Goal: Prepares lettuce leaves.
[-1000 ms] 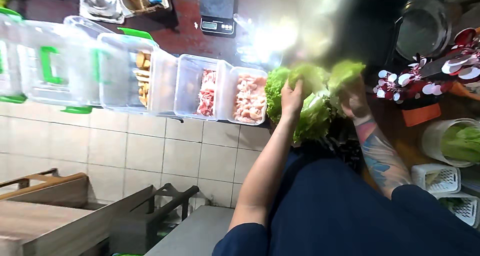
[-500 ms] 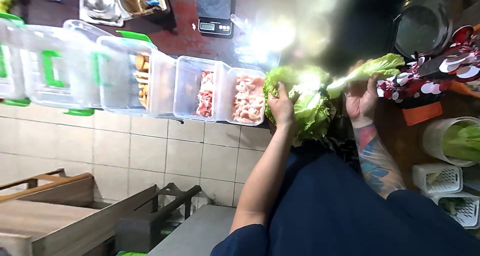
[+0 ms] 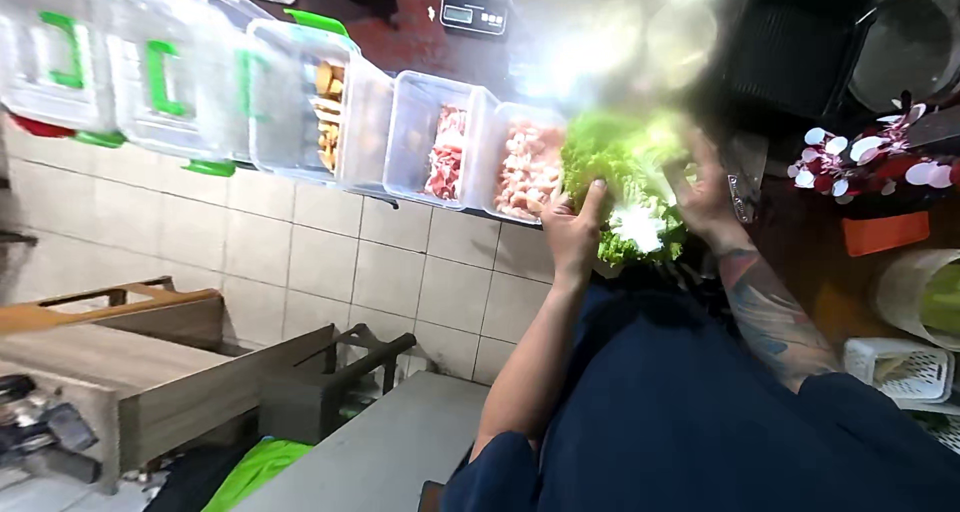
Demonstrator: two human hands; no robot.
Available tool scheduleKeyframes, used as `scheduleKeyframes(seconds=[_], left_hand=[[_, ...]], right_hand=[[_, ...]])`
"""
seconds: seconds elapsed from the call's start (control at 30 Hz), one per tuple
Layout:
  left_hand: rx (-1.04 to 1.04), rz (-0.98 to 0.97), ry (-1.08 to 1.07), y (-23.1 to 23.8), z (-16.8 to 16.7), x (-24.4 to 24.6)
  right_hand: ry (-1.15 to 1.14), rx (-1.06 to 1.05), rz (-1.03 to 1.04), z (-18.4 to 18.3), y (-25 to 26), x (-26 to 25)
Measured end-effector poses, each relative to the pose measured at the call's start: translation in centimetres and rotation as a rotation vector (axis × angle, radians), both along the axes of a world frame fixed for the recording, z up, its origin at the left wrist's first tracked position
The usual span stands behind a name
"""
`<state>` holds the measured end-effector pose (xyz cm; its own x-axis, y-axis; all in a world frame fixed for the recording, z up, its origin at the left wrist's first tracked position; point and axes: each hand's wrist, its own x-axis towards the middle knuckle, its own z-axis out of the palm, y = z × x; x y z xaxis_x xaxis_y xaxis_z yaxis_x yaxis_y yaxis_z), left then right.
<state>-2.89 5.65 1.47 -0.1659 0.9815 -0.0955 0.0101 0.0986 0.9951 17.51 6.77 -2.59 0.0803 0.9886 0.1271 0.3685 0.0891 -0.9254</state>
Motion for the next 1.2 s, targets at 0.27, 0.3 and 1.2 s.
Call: scheduleKeyframes(seconds=[0.27, 0.3, 1.2], left_hand=[[0.111, 0.007, 0.175, -1.2, -0.3, -0.7], [0.100, 0.007, 0.175, -1.2, -0.4, -1.0], [-0.445, -0.274, -0.887, -6.5, 1.7, -1.3]], right_hand=[[0.488, -0.450, 0.342, 4.9, -4.9, -3.1], [0.500, -0.456, 0.343, 5.3, -5.7, -3.0], [-0.169, 0.593, -0.004, -0.3, -11.8, -2.0]])
